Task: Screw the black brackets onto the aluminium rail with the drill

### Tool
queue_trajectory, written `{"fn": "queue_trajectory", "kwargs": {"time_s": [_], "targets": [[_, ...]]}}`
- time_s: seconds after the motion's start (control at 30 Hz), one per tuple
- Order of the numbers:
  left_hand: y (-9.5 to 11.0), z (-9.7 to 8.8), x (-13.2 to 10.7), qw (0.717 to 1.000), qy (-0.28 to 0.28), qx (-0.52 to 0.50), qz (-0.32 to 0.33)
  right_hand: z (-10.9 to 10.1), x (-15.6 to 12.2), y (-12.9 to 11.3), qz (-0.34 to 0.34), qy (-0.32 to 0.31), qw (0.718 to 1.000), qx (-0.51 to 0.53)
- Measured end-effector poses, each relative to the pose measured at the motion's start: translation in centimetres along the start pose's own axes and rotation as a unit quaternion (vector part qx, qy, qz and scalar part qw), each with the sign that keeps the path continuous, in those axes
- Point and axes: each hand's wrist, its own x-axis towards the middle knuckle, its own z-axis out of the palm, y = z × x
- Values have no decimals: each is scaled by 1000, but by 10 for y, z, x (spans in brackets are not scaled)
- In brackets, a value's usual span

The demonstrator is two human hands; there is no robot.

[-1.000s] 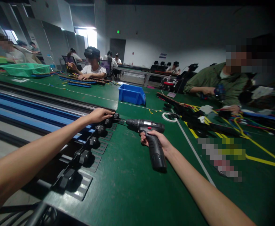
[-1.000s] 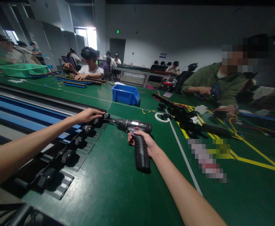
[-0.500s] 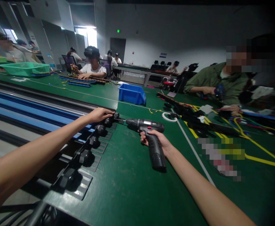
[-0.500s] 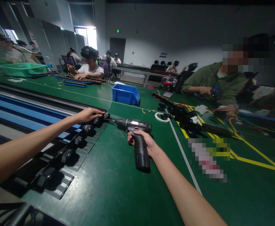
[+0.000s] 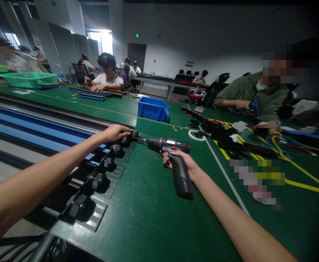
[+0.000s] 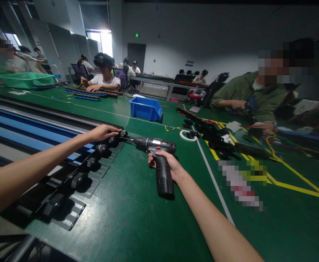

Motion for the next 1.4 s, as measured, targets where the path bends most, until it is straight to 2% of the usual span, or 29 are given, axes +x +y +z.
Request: {"fn": "queue_trajectory", "kwargs": {"time_s": [0.93, 1.4], "targets": [[2, -1, 0, 1000, -6, -10, -7, 2, 0, 0, 7, -2, 1000, 10], [5, -1, -2, 1000, 7, -6, -12, 4, 1, 0, -14, 18, 999, -33]]}}
